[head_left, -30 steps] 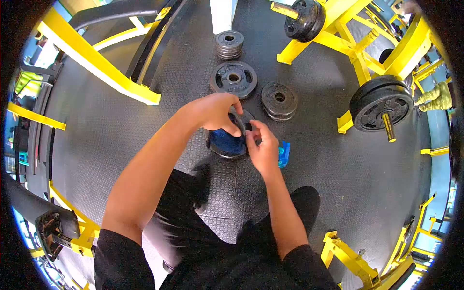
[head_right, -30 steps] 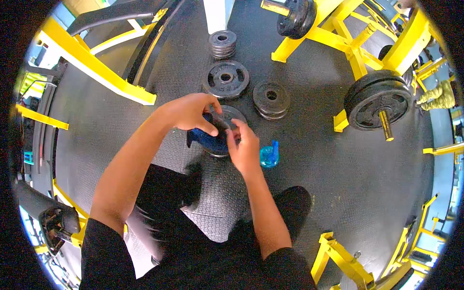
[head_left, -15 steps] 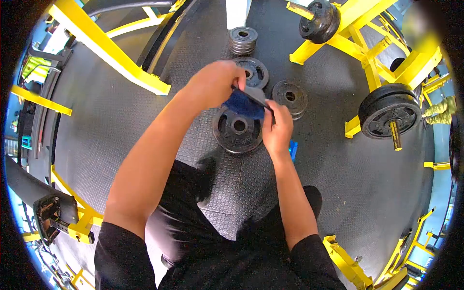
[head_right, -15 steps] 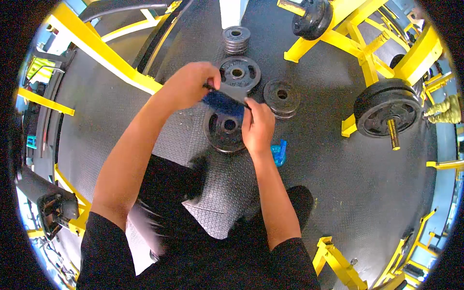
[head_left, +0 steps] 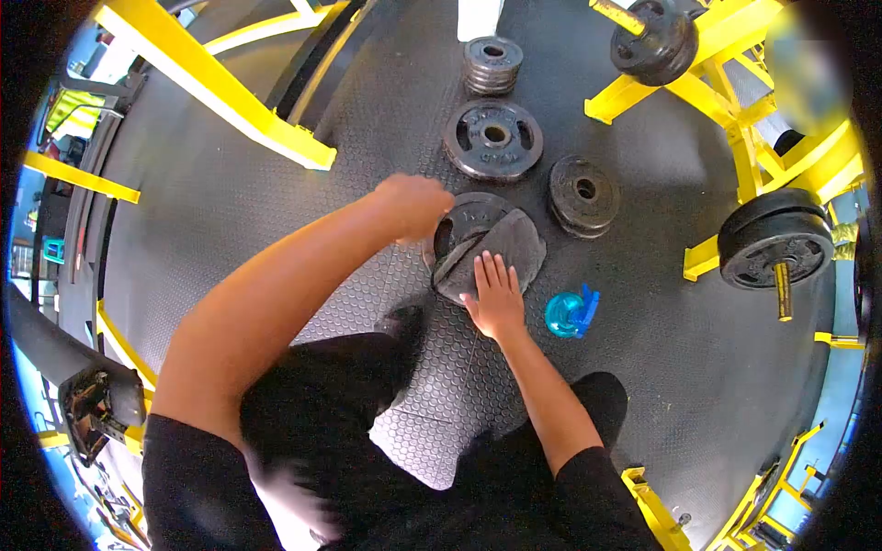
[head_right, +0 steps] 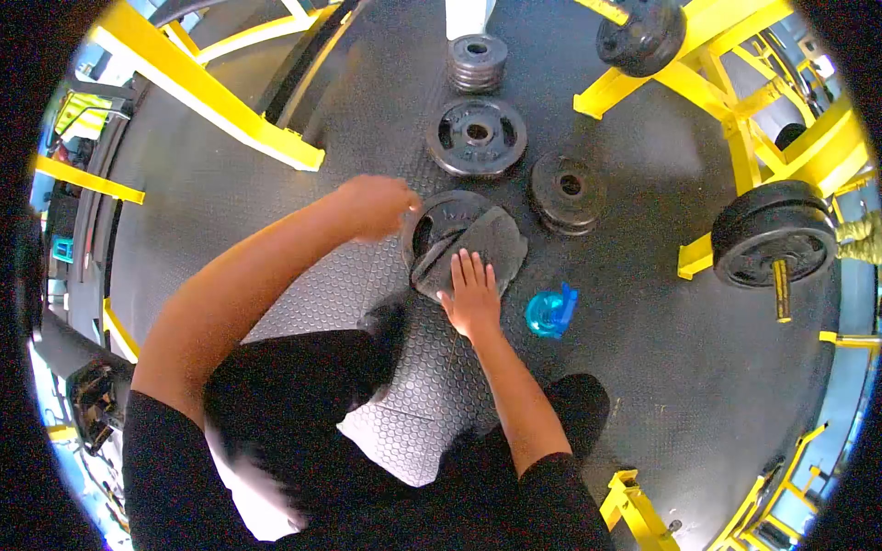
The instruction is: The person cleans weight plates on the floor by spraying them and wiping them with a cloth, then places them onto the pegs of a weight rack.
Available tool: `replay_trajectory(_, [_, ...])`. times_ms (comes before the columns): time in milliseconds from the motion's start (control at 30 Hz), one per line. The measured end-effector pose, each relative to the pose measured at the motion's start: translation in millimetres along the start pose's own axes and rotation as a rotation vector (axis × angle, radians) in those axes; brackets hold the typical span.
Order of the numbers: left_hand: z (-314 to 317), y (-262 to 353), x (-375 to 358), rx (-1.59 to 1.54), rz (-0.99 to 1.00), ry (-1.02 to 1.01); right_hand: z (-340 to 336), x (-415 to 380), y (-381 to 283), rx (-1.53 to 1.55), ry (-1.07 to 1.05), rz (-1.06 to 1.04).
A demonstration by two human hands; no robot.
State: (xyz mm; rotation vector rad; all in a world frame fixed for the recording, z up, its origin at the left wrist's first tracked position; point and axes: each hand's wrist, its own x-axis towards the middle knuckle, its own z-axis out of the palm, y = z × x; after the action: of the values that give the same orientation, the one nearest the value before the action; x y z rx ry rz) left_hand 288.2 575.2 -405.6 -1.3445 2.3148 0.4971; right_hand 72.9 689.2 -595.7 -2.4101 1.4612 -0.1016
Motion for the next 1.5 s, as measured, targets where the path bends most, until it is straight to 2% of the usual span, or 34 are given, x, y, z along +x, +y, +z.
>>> replay_trajectory(33, [8.7, -9.3, 11.1, 0.116, -0.053, -0.054, 8.6, 4.0, 3.4, -0.011, -0.021, -0.014])
replay_trajectory(100, [32.2, -27.1, 23.0, 0.113, -0.102, -0.059, 19.8, 9.1, 4.9, -0.029, -0.082, -0.027])
replay_trajectory(167, [50.6, -41.0, 29.4, 0.099, -0.152, -0.074, 28.1, 8.3, 0.7, -0.127, -0.038, -0.083])
replay_trajectory(233, [49.5, -45.3, 31.6, 0.105, -0.244, -0.315, 34.6, 15.7, -7.4, -0.128, -0.04, -0.111])
replay_trajectory(367, [64.7, -54.1, 44.9, -0.012, -0.223, -0.268, 41.8, 69.0, -23.1, -0.057, 0.066, -0.205])
replay_trajectory(433, [76.1, -51.4, 48.2, -0.155, -0.275, -0.042, 32.8, 98.2, -21.3, -0.13, 0.067, -0.157])
replay_trajectory(500, [77.8, -59.7, 52.2, -0.124, -0.236, -0.071, 24.8, 106.2, -7.3, -0.131, 0.054, -0.164])
replay_trajectory(667, [64.3, -67.6, 45.8, -0.063, -0.214, -0.079, 19.4, 111.1, 32.9, -0.155, 0.211, 0.084])
replay_trajectory(767, [65.6, -69.9, 43.9, -0.081, -0.199, 0.005, 18.1, 83.5, 39.7, -0.195, 0.261, 0.231])
replay_trajectory(800, [61.5, -69.0, 42.4, -0.061, -0.222, -0.075, 16.7, 72.1, 40.3, -0.239, 0.273, 0.317])
replay_trajectory(833, [59.9, -69.2, 41.4, -0.041, -0.245, -0.155, 23.1, 60.1, 45.8, -0.245, 0.276, 0.315])
replay_trajectory(900, [59.0, -69.2, 36.5, -0.065, -0.242, -0.13, 33.1, 46.4, 50.4, 0.114, 0.437, 0.613])
replay_trajectory(1033, [55.6, -72.8, 28.1, -0.11, -0.24, -0.104, 31.4, 64.9, 48.4, 0.015, 0.324, 0.719])
replay_trajectory(1200, [65.9, -76.1, 23.2, -0.094, -0.246, -0.112, 36.1, 151.7, 11.9, -0.222, 0.413, 0.548])
replay_trajectory(1267, [74.9, -78.9, 23.6, -0.091, -0.255, -0.129, 39.4, 166.7, 0.1, -0.178, 0.328, 0.239])
replay_trajectory(1433, [78.1, -78.8, 22.0, -0.074, -0.264, -0.176, 43.3, 123.2, -61.9, 0.042, 0.176, -0.231])
replay_trajectory(1467, [75.6, -79.2, 23.0, -0.071, -0.264, -0.167, 36.9, 107.6, -68.5, 0.038, 0.09, -0.225])
replay_trajectory(1500, [74.3, -79.5, 25.9, -0.061, -0.25, -0.167, 35.3, 95.6, -67.9, 0.03, 0.099, -0.224])
